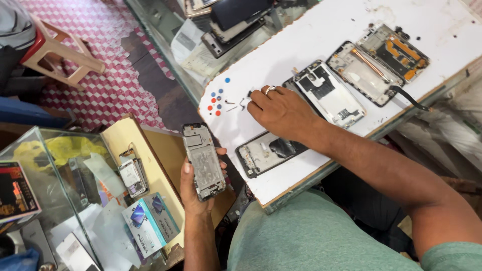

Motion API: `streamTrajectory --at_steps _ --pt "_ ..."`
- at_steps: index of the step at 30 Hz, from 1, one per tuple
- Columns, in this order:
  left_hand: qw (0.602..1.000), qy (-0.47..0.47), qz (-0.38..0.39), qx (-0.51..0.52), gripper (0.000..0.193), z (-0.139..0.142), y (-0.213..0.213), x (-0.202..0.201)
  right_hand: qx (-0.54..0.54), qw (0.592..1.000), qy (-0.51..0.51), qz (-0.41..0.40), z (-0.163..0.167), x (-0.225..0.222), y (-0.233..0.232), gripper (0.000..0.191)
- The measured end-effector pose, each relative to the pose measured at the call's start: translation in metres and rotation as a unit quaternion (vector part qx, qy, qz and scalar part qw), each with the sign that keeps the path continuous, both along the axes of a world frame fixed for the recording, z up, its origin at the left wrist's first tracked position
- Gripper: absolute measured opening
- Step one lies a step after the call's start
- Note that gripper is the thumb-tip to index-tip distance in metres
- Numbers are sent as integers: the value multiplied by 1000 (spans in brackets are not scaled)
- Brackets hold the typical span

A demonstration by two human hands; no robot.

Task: The person disassembles a smartphone, removes the back cover and internal components, and then reassembles it. They use a screwdriver to remove screws and handle various parts like the battery and motherboard.

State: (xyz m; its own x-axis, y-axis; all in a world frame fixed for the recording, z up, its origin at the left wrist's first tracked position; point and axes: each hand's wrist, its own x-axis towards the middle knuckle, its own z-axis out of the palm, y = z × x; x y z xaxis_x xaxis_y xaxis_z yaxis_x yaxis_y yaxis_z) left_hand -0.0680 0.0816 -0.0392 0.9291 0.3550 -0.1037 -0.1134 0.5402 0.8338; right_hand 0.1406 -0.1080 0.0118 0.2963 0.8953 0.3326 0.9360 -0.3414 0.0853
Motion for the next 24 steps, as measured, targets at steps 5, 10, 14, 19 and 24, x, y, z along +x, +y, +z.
streamTrajectory --at_steps 5,10,14,19,24 --pt "1000 7 23 20 72 -6 9 -13 -10 997 80 15 -3 4 6 11" --pt "999 25 34 -11 72 -10 11 -16 17 993 115 14 -5 3 -4 20" --pt "999 23 1 -45 69 -4 7 -7 95 980 173 -27 -2 8 -17 14" --pt "997 23 -47 -48 68 8 4 1 124 978 163 -46 -2 9 -19 10" --pt "997 19 -56 -49 70 15 2 7 133 980 144 -32 0 8 -7 9"
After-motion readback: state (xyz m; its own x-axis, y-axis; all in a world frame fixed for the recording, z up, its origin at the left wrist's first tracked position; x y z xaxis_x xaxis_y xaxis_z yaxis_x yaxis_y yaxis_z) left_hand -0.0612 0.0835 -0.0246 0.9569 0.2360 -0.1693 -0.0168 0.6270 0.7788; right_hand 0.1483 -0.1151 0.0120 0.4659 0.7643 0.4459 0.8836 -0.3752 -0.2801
